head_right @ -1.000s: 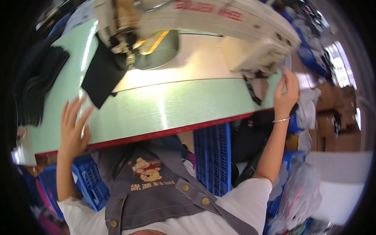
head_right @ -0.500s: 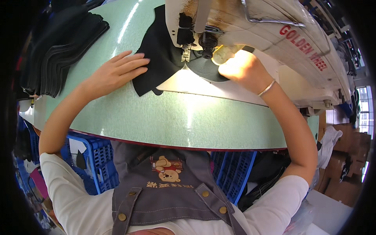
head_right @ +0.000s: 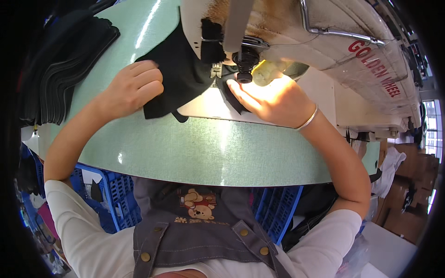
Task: The person sews fabric pieces together using a sewing machine, handles a stack of lining pieces taken from a crate, and turns a sewn piece before placing it into a crate.
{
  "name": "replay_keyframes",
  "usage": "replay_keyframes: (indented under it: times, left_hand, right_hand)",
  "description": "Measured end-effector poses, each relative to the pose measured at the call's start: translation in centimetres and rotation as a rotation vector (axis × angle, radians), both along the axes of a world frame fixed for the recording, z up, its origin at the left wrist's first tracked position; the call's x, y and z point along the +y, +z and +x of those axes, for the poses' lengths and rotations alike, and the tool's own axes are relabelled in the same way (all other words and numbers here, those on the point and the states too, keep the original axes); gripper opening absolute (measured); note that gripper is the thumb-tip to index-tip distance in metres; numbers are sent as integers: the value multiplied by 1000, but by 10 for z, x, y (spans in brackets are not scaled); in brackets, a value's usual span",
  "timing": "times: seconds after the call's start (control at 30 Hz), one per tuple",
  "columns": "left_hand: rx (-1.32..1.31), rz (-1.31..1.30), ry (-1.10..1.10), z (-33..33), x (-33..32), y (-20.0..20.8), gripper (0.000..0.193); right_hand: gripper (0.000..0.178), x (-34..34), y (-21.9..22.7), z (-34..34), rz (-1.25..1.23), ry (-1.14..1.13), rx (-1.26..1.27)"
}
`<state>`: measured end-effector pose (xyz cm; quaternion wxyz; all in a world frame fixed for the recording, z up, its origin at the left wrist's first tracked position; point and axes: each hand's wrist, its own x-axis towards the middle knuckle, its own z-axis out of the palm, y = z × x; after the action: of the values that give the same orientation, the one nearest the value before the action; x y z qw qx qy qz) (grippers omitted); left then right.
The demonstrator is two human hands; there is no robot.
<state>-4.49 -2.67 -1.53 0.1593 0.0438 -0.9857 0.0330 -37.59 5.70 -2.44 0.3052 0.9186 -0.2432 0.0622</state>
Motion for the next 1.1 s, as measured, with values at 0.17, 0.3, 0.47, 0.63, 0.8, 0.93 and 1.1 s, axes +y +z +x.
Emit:
replay_keyframes:
  times: [0.17, 0.3, 0.47, 0.63, 0.8, 0.93, 1.1]
  left_hand:
    - [-244, 315, 104, -33, 49, 27, 25]
    - [-203, 102, 227, -38, 57, 26, 47]
    - [-221, 104, 272, -47, 70, 10, 50]
    - [-167, 43, 285, -50, 78, 8, 40]
    - [-160, 73, 250, -51, 74, 10, 36]
    - [-113, 86, 241, -53, 71, 6, 35]
    - [-31, 100, 246, -56, 68, -1, 34]
  right_hand:
    - [55, 16, -4, 18, 325, -225, -280]
    - [59, 27, 12, 37, 415, -316, -327]
    - [53, 30, -1, 41, 328, -253, -358]
    - [50, 38, 1, 52, 323, -259, -371]
    - [56, 40, -2, 56, 331, -272, -419]
    - [56, 38, -5, 58, 354, -313, -393]
    - [51, 32, -11, 54, 301, -330, -418]
